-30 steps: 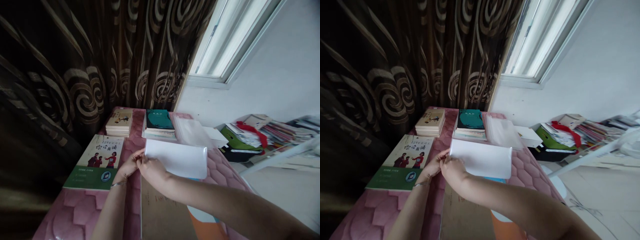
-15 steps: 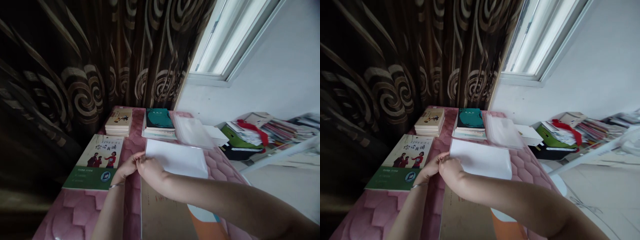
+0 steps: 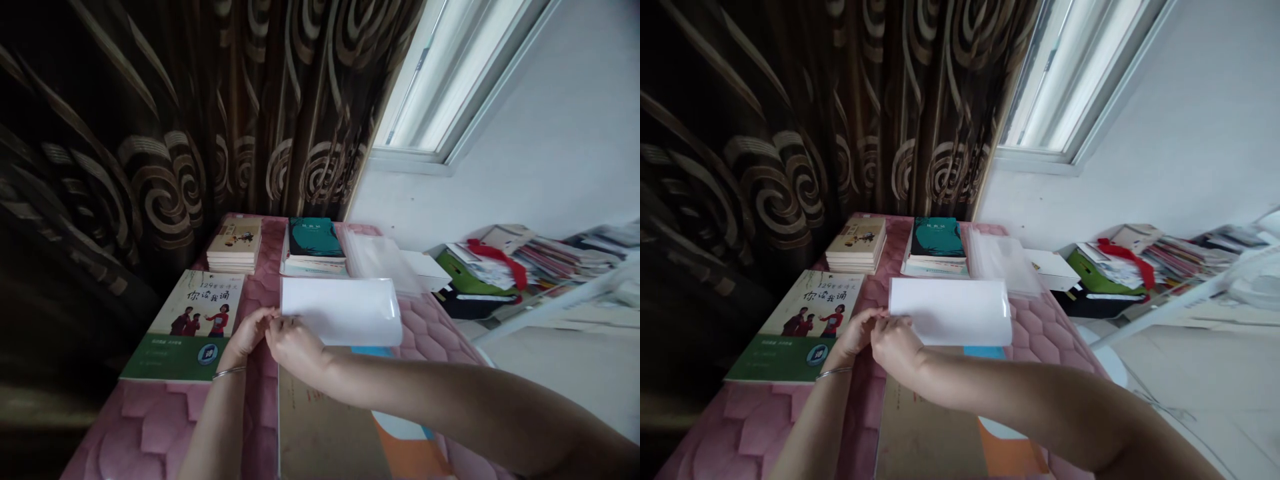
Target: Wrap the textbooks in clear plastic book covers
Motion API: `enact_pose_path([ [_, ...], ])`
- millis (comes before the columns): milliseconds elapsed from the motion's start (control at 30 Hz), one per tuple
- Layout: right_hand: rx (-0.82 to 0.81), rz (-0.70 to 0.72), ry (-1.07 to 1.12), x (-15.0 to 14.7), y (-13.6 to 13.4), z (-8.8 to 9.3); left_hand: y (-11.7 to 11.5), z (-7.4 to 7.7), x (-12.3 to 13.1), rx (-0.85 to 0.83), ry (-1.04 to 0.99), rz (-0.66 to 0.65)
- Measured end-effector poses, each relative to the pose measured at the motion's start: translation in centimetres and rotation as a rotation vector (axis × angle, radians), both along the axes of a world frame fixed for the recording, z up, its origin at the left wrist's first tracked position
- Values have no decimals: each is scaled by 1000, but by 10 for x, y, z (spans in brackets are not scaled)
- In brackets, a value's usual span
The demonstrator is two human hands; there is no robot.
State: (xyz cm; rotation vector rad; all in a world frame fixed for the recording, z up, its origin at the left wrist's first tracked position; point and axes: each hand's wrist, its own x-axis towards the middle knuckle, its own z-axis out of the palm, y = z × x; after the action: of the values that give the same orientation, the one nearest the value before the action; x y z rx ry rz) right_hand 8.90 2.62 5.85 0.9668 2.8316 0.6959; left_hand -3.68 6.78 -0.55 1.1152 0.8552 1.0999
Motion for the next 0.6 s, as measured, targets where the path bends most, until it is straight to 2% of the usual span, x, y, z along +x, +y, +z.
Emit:
enact_pose_path([
  [100, 27, 37, 24, 1, -1, -14, -1, 3, 5, -49, 18, -1],
  [200, 47, 113, 69, 9, -4, -17, -3, 4, 11, -67, 55, -23],
  [300, 54, 232, 173, 35, -9, -10, -8, 3, 13, -26, 79, -23],
  [367, 57, 235, 323, 63, -15, -7, -10, 4, 14, 2, 131, -9],
  [400, 61, 198, 434, 80, -19, -7, -11, 4, 14, 10, 165, 2],
  [467, 83, 30, 713, 117, -28, -14, -13, 6, 15, 20, 236, 44],
  [600, 105, -491, 1209, 186, -41, -45, -12, 7, 16, 38, 308, 102],
])
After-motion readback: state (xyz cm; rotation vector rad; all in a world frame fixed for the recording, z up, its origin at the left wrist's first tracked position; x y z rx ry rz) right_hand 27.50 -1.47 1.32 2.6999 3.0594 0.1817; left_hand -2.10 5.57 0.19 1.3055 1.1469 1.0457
